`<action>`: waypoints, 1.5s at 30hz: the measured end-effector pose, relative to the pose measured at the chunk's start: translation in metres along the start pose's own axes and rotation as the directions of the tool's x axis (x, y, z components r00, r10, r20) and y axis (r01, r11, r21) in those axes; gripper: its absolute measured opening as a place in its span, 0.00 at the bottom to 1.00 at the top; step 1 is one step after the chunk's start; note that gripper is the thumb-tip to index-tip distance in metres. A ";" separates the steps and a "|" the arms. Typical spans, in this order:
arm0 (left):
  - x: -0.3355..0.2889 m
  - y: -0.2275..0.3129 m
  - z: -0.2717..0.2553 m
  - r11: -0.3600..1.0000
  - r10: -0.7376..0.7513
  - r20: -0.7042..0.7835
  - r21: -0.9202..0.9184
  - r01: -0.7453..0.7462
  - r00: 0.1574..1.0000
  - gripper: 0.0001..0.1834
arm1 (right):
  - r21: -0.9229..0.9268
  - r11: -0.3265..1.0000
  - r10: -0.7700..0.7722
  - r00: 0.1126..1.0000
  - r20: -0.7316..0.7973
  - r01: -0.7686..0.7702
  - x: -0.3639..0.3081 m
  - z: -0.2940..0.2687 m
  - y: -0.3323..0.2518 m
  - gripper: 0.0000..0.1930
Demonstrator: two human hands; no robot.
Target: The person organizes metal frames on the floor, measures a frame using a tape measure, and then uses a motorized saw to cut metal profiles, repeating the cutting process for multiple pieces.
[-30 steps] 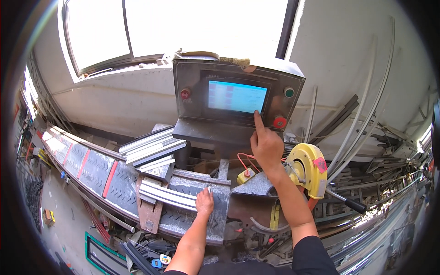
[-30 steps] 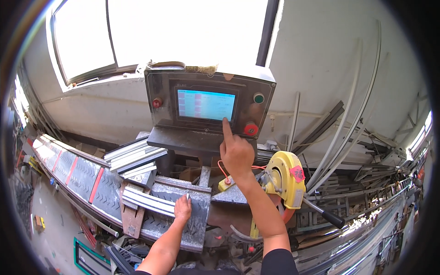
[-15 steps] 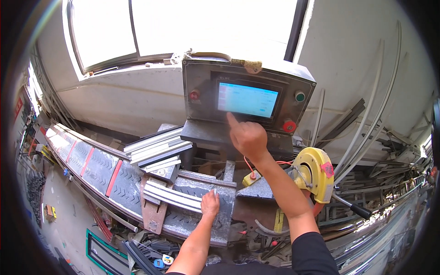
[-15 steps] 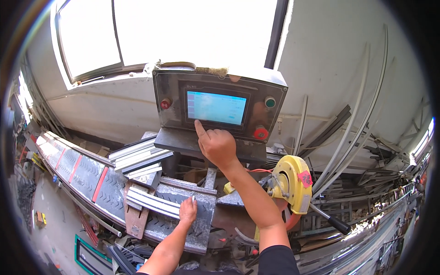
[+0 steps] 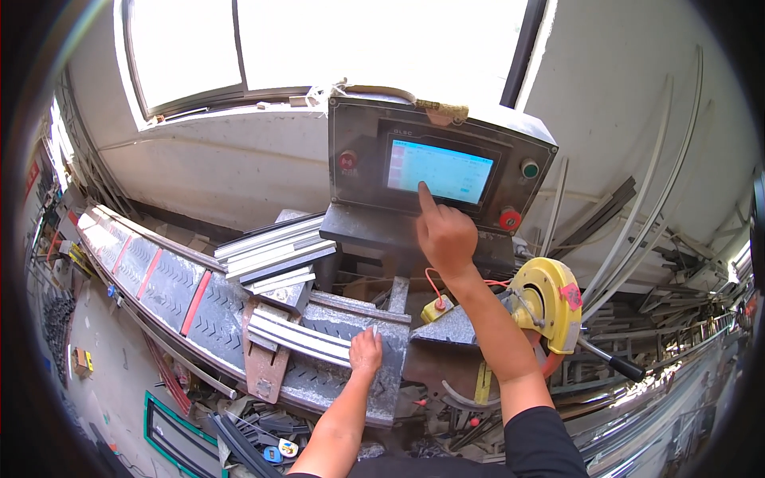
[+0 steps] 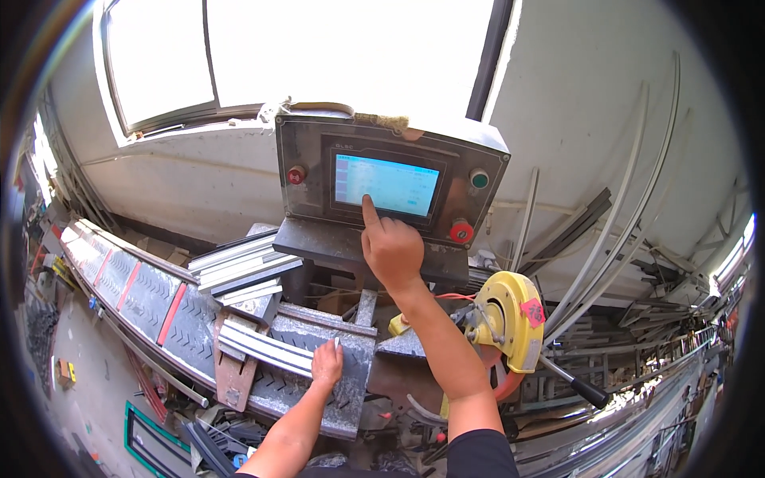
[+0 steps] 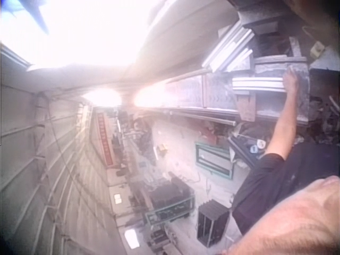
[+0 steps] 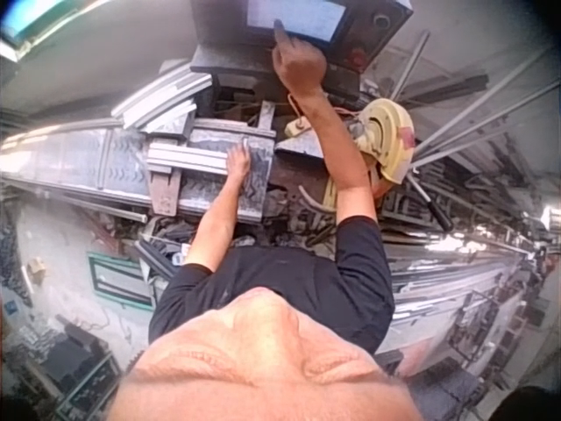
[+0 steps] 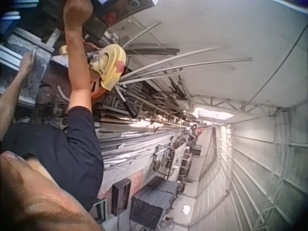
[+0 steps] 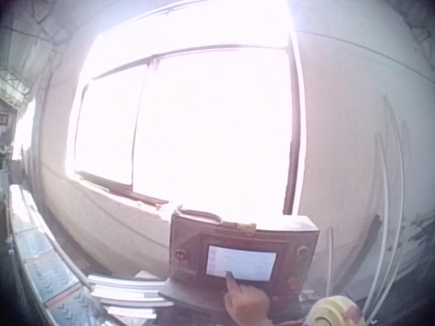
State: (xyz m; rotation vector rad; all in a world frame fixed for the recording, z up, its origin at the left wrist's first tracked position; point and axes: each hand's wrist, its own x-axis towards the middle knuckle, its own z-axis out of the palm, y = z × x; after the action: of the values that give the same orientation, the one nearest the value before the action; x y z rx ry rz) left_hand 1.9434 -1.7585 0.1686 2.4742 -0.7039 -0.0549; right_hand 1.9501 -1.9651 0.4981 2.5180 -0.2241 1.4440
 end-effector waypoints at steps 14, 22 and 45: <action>0.001 0.002 -0.001 0.999 -0.030 0.018 -0.012 0.030 0.999 0.20 | 0.026 1.000 -0.013 1.000 -0.004 0.013 0.012 -0.001 -0.005 0.34; 0.000 0.000 0.002 1.000 0.017 -0.036 -0.005 -0.017 0.999 0.18 | 0.070 0.996 -0.042 0.988 -0.146 0.053 0.000 -0.002 0.002 0.26; 0.000 0.000 0.000 1.000 -0.018 0.016 -0.016 0.018 1.000 0.19 | 0.102 0.995 -0.004 0.992 -0.124 0.016 -0.004 -0.009 0.008 0.22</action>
State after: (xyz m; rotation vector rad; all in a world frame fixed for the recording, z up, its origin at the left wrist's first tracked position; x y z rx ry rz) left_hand 1.9435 -1.7587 0.1689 2.4671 -0.6850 -0.0869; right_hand 1.9389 -1.9700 0.4994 2.4923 -0.1180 1.6409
